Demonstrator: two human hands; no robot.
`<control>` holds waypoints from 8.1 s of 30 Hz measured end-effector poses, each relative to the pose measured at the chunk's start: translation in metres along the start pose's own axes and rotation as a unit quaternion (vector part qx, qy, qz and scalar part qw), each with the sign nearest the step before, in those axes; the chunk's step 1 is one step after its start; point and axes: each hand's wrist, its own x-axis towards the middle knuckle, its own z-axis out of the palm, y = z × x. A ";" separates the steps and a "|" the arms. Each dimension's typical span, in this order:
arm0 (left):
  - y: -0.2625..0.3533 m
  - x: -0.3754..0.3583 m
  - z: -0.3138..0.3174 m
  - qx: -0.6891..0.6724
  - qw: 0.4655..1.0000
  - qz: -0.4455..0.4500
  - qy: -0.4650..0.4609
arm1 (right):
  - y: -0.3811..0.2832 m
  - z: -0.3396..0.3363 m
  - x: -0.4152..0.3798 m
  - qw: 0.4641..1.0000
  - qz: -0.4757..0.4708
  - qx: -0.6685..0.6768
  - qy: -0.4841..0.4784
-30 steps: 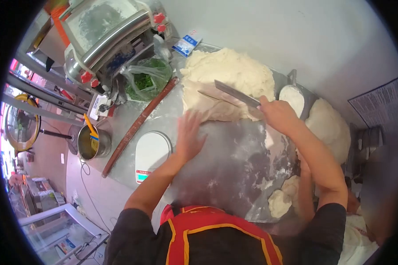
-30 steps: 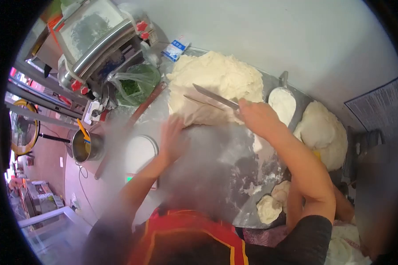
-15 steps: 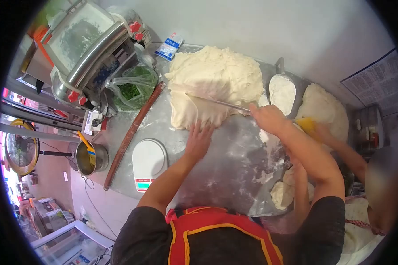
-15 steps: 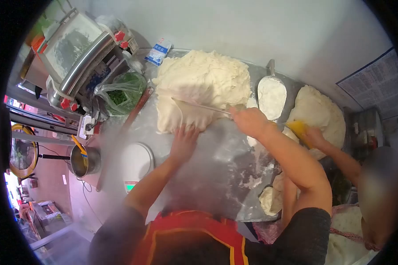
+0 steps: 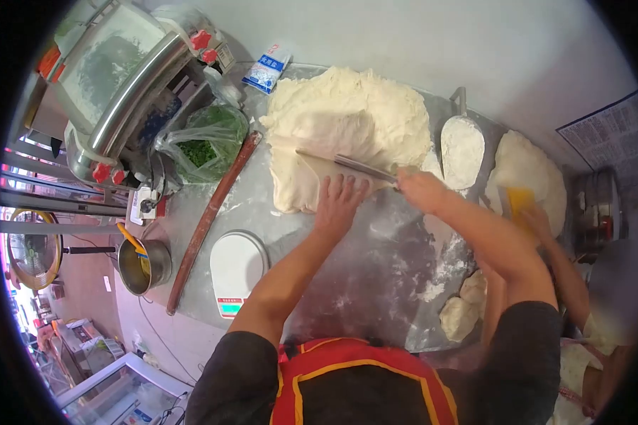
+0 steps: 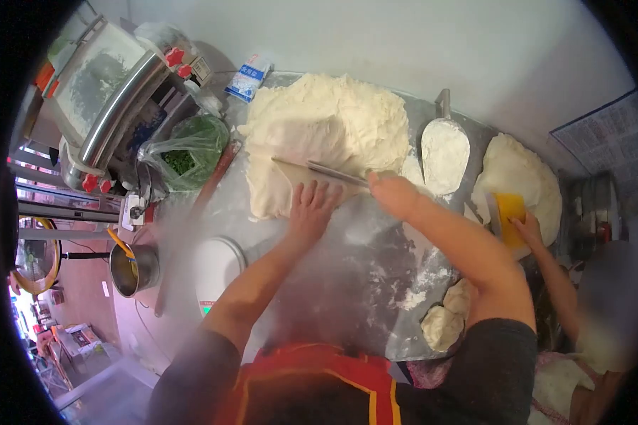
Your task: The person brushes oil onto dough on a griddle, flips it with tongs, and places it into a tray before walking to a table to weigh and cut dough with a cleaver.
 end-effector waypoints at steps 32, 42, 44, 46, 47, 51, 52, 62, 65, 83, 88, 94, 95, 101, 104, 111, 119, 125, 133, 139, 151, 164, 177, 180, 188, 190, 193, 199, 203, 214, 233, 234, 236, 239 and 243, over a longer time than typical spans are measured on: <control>-0.002 0.019 0.007 -0.070 0.991 0.051 -0.103 | -0.154 0.132 -0.094 0.385 0.454 0.785 0.173; -0.067 -0.100 -0.052 -0.146 0.973 0.142 -0.107 | -0.207 0.057 -0.095 0.823 0.268 0.498 0.054; -0.068 -0.112 -0.091 -0.162 0.965 0.116 -0.169 | -0.189 0.055 -0.124 0.879 0.295 0.370 0.053; -0.051 -0.095 -0.132 -0.194 0.972 0.078 -0.112 | -0.170 0.045 -0.137 0.899 0.332 0.263 0.112; -0.048 -0.084 -0.141 -0.208 0.973 0.061 -0.081 | -0.161 0.019 -0.132 0.897 0.340 0.259 0.114; -0.099 -0.037 -0.049 -0.097 0.963 -0.241 0.066 | -0.139 -0.058 -0.072 0.954 0.245 0.147 0.090; -0.109 -0.021 -0.045 -0.151 0.942 -0.296 0.041 | -0.135 -0.067 -0.053 0.964 0.219 0.119 0.091; -0.088 -0.066 -0.014 -0.286 0.839 -0.463 -0.011 | -0.111 -0.064 0.103 1.000 0.020 0.022 0.008; -0.077 -0.065 -0.047 -0.432 0.752 -0.496 -0.042 | -0.101 -0.028 0.124 1.000 -0.017 0.016 0.009; -0.008 -0.169 -0.051 -0.572 0.729 -0.373 -0.056 | -0.158 -0.016 -0.009 0.990 -0.113 0.013 -0.085; 0.021 -0.203 -0.115 -0.393 0.807 -0.334 -0.290 | -0.161 -0.018 -0.092 0.991 0.068 0.108 0.041; -0.027 -0.148 -0.073 -0.287 0.922 -0.247 -0.082 | -0.172 -0.033 -0.144 0.869 0.338 0.262 0.248; -0.030 -0.126 -0.058 -0.324 0.900 -0.275 -0.098 | -0.178 -0.027 -0.157 0.857 0.346 0.273 0.267; 0.030 -0.061 -0.020 -0.350 0.874 -0.222 -0.253 | -0.203 0.009 -0.229 0.806 0.420 0.310 0.279; 0.077 -0.084 -0.070 -0.276 0.919 -0.060 -0.275 | -0.211 0.030 -0.258 0.788 0.454 0.313 0.273; 0.089 -0.187 -0.093 -0.165 0.955 0.199 -0.143 | -0.243 0.056 -0.283 0.748 0.483 0.355 0.285; -0.004 -0.039 -0.072 0.160 0.986 -0.035 0.037 | -0.248 0.062 -0.304 0.723 0.485 0.378 0.315; 0.000 -0.062 -0.016 -0.210 0.966 0.028 -0.148 | -0.245 0.054 -0.298 0.534 0.475 0.640 0.284; 0.081 -0.122 -0.117 -0.339 0.926 -0.028 -0.163 | -0.209 0.073 -0.200 0.829 0.386 0.322 0.245; 0.021 -0.075 -0.043 -0.224 0.975 -0.018 0.005 | -0.242 0.081 -0.285 0.803 0.420 0.390 0.167; 0.099 -0.127 -0.078 -0.239 0.920 0.166 -0.263 | -0.288 0.075 -0.338 0.627 0.570 0.502 0.172; 0.090 -0.117 -0.093 -0.568 0.672 -0.124 -0.459 | -0.299 0.084 -0.295 0.727 0.517 0.440 0.105; 0.013 -0.105 -0.076 -0.060 0.992 -0.031 -0.104 | -0.263 0.054 -0.306 0.705 0.537 0.373 0.275; 0.124 -0.126 -0.038 -0.242 0.952 0.114 -0.152 | -0.269 0.053 -0.335 0.651 0.596 0.387 0.266; 0.274 -0.093 0.012 -0.177 0.888 0.384 -0.179 | -0.265 0.094 -0.376 0.574 0.616 0.397 0.365; 0.265 -0.075 0.022 -0.162 0.883 0.390 -0.205 | -0.261 0.095 -0.379 0.566 0.614 0.411 0.365; 0.257 -0.057 0.038 -0.170 0.921 0.310 -0.165 | -0.250 0.064 -0.369 0.541 0.610 0.443 0.372; 0.242 -0.081 0.010 -0.246 0.908 0.273 -0.200 | -0.239 0.052 -0.359 0.576 0.604 0.443 0.328; 0.223 -0.084 0.019 -0.225 0.942 0.175 -0.175 | -0.239 0.074 -0.360 0.596 0.588 0.428 0.340; 0.184 -0.071 0.020 -0.175 0.966 0.140 -0.128 | -0.239 0.067 -0.350 0.611 0.539 0.464 0.349; 0.176 -0.045 0.036 -0.328 0.940 0.007 -0.096 | -0.234 0.067 -0.343 0.606 0.526 0.484 0.350; 0.176 -0.045 0.031 -0.349 0.930 -0.028 -0.114 | -0.234 0.071 -0.342 0.612 0.522 0.474 0.357; 0.167 -0.045 0.018 -0.386 0.910 -0.084 -0.125 | -0.234 0.066 -0.334 0.608 0.526 0.483 0.347; 0.136 -0.044 -0.009 -0.447 0.872 -0.155 -0.127 | -0.236 0.049 -0.319 0.595 0.541 0.508 0.308; 0.069 -0.039 -0.053 -0.523 0.807 -0.266 -0.070 | -0.242 0.034 -0.299 0.604 0.505 0.530 0.315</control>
